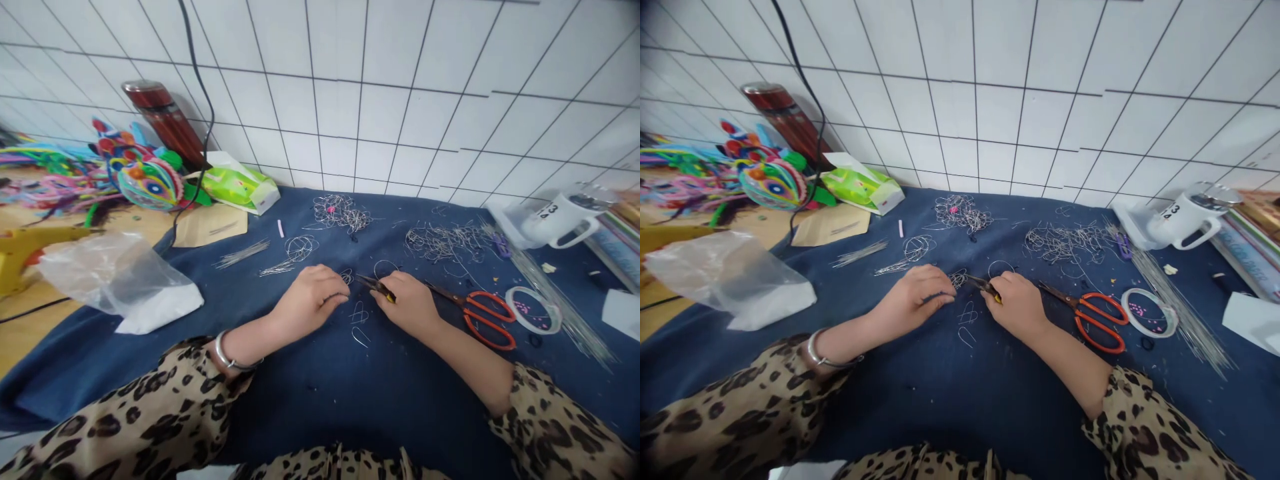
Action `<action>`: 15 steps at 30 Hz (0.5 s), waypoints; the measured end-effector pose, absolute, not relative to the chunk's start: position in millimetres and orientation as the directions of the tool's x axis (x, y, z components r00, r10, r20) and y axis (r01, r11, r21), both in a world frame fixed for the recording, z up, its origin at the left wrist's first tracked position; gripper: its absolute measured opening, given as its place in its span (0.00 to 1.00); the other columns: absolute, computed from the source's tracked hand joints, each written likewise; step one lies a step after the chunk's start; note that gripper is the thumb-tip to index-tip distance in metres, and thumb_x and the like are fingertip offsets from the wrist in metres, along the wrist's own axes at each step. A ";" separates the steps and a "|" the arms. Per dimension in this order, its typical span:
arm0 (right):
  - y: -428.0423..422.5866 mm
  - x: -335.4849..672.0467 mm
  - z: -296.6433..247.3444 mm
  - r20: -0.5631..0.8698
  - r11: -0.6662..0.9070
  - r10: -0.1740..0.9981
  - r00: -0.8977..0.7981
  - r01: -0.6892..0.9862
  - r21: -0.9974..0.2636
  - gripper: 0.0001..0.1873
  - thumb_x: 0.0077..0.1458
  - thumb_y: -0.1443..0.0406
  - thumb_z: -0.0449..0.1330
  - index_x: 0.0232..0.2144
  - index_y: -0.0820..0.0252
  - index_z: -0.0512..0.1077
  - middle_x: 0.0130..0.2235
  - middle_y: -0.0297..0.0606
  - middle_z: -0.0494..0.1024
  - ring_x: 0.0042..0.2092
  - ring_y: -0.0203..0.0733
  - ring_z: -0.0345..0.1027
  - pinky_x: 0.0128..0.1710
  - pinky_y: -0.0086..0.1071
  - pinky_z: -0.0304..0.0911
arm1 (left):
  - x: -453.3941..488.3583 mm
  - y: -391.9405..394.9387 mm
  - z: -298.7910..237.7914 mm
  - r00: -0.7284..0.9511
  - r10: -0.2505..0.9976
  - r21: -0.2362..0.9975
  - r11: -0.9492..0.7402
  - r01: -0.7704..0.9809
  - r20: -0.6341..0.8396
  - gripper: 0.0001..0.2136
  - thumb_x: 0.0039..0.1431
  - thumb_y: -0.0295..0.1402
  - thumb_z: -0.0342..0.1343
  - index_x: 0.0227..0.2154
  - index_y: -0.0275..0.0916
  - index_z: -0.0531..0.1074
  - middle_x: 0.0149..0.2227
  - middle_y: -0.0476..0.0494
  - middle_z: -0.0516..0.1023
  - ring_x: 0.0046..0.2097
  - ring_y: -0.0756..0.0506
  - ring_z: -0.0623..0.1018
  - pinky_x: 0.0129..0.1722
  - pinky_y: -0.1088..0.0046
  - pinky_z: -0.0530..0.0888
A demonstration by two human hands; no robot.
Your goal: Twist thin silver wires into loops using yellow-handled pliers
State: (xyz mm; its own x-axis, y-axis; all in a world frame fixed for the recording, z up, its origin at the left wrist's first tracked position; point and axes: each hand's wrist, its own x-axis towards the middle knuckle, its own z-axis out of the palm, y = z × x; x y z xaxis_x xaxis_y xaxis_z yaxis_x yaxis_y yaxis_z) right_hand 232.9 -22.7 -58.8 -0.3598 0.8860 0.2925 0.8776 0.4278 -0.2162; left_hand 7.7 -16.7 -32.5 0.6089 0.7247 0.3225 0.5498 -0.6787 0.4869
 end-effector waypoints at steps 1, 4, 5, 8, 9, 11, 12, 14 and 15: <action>-22.0 233.1 -59.3 0.287 0.423 0.890 -0.355 0.877 -0.228 0.11 0.55 0.59 0.52 0.25 0.59 0.66 0.28 0.35 0.67 0.34 0.36 0.61 0.35 0.28 0.54 | 10.2 -21.7 -30.7 0.642 0.712 0.476 -0.686 0.551 0.284 0.06 0.58 0.30 0.50 0.33 0.39 0.72 0.34 0.45 0.74 0.40 0.46 0.70 0.44 0.64 0.64; -20.7 233.3 -60.2 0.274 0.424 0.894 -0.355 0.868 -0.258 0.10 0.54 0.59 0.53 0.26 0.58 0.67 0.28 0.35 0.67 0.34 0.36 0.61 0.35 0.28 0.54 | 17.0 -33.6 -28.3 0.699 0.690 0.449 -0.693 0.564 0.188 0.06 0.58 0.33 0.51 0.33 0.40 0.72 0.33 0.46 0.73 0.39 0.45 0.69 0.42 0.65 0.62; -20.6 233.3 -60.4 0.272 0.426 0.894 -0.357 0.866 -0.263 0.10 0.54 0.59 0.53 0.27 0.58 0.68 0.28 0.35 0.68 0.34 0.37 0.61 0.35 0.28 0.54 | 18.8 -36.0 -28.6 0.699 0.695 0.441 -0.687 0.578 0.167 0.07 0.57 0.35 0.52 0.34 0.40 0.72 0.33 0.46 0.73 0.39 0.45 0.69 0.41 0.65 0.62; -21.0 232.9 -60.8 0.267 0.424 0.895 -0.357 0.866 -0.265 0.10 0.54 0.59 0.53 0.28 0.58 0.68 0.29 0.35 0.68 0.34 0.37 0.61 0.36 0.28 0.54 | 23.6 -39.4 -31.6 0.698 0.706 0.425 -0.672 0.606 0.120 0.08 0.55 0.38 0.54 0.34 0.40 0.72 0.33 0.45 0.72 0.39 0.44 0.68 0.40 0.66 0.61; -21.3 232.8 -60.8 0.265 0.424 0.896 -0.357 0.867 -0.264 0.10 0.54 0.59 0.53 0.28 0.58 0.68 0.29 0.35 0.68 0.34 0.37 0.61 0.36 0.28 0.54 | 24.9 -39.9 -32.8 0.705 0.702 0.426 -0.673 0.605 0.107 0.08 0.55 0.38 0.54 0.34 0.40 0.72 0.33 0.45 0.72 0.39 0.44 0.67 0.40 0.66 0.61; -21.7 232.8 -60.8 0.260 0.425 0.896 -0.361 0.867 -0.260 0.10 0.54 0.58 0.53 0.28 0.58 0.68 0.30 0.35 0.68 0.34 0.36 0.61 0.35 0.28 0.54 | 27.6 -40.9 -34.8 0.719 0.690 0.431 -0.675 0.598 0.083 0.06 0.56 0.36 0.54 0.33 0.40 0.72 0.33 0.46 0.71 0.39 0.44 0.67 0.39 0.67 0.60; -21.9 232.8 -60.8 0.258 0.428 0.895 -0.365 0.866 -0.258 0.10 0.54 0.58 0.53 0.28 0.58 0.68 0.30 0.35 0.69 0.34 0.36 0.61 0.35 0.28 0.54 | 29.0 -41.5 -35.4 0.725 0.685 0.434 -0.677 0.595 0.075 0.06 0.56 0.35 0.53 0.33 0.40 0.72 0.33 0.46 0.71 0.38 0.45 0.67 0.39 0.67 0.60; -22.2 232.9 -60.9 0.259 0.435 0.891 -0.373 0.865 -0.252 0.10 0.54 0.58 0.54 0.29 0.58 0.68 0.30 0.35 0.69 0.34 0.36 0.61 0.35 0.28 0.54 | 31.4 -43.0 -36.1 0.730 0.680 0.440 -0.676 0.591 0.066 0.04 0.56 0.33 0.53 0.31 0.40 0.71 0.32 0.46 0.71 0.38 0.45 0.67 0.39 0.67 0.61; -22.3 233.1 -60.9 0.261 0.438 0.889 -0.376 0.864 -0.248 0.10 0.54 0.58 0.54 0.29 0.58 0.68 0.30 0.35 0.69 0.35 0.36 0.61 0.36 0.28 0.54 | 32.4 -43.8 -36.1 0.730 0.680 0.444 -0.675 0.590 0.064 0.04 0.56 0.32 0.52 0.30 0.39 0.71 0.32 0.45 0.70 0.38 0.45 0.67 0.39 0.67 0.61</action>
State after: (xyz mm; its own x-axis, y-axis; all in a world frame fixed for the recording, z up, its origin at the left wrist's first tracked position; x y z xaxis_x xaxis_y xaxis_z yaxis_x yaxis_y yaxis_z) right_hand 233.1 -22.3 -60.9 -0.3760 0.8890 0.2612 0.8639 0.4383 -0.2482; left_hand 32.4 -43.8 -36.1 0.7303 0.6801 0.0638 0.5896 -0.6748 0.4439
